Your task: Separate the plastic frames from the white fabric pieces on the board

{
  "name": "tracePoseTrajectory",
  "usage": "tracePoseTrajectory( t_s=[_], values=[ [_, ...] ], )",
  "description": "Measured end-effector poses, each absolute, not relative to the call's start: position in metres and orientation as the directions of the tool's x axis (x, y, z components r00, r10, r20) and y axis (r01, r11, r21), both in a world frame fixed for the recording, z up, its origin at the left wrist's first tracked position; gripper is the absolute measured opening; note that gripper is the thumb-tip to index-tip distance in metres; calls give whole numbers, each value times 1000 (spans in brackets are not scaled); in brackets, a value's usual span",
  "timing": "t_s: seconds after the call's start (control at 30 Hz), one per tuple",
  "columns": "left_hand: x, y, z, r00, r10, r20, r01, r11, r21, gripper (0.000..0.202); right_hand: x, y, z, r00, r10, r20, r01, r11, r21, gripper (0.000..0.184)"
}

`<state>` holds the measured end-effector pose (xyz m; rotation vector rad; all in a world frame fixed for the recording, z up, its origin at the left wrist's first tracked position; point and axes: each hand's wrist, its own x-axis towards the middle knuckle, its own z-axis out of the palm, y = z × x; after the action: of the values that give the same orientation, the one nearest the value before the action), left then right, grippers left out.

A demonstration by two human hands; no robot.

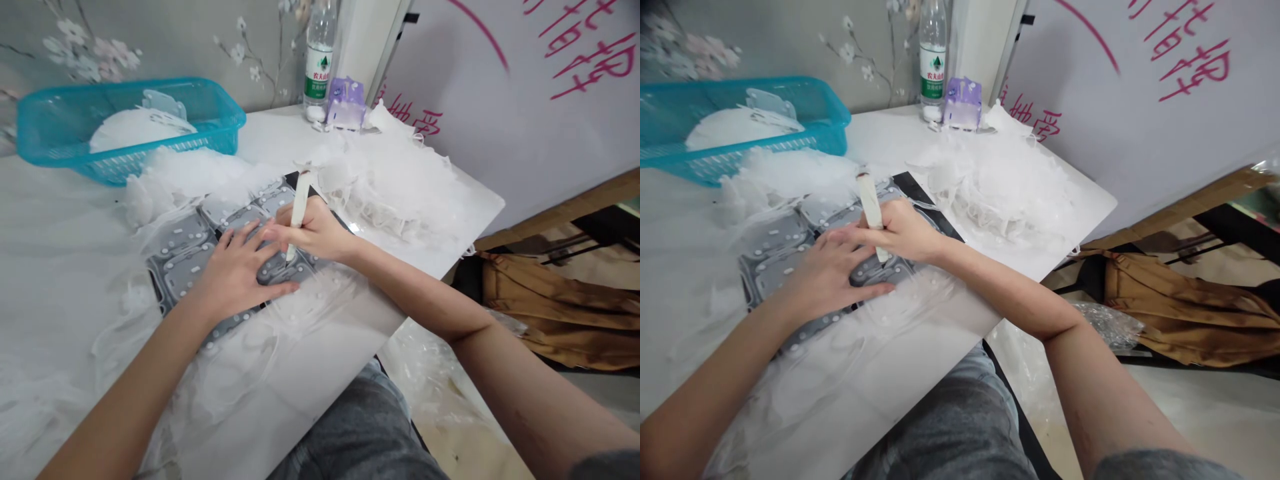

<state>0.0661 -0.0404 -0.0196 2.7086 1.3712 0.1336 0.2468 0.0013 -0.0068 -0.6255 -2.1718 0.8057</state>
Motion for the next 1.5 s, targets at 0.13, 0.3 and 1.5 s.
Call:
tracePoseTrajectory(
  t_s=[0.13, 0.3, 1.5],
  values=[
    [67, -40, -19, 582, 813, 7, 806, -577, 133, 74, 247, 2, -7, -636, 587, 500, 144, 727, -671, 60],
    [67, -41, -20, 572, 819, 40, 809, -572, 139, 73, 250, 4, 0, -741, 465, 484, 187, 835, -517, 61],
    [67, -42, -19, 582, 813, 1, 810, -580, 83, 75, 243, -3, -4, -374, 745, 553, 144, 636, -758, 67]
  ],
)
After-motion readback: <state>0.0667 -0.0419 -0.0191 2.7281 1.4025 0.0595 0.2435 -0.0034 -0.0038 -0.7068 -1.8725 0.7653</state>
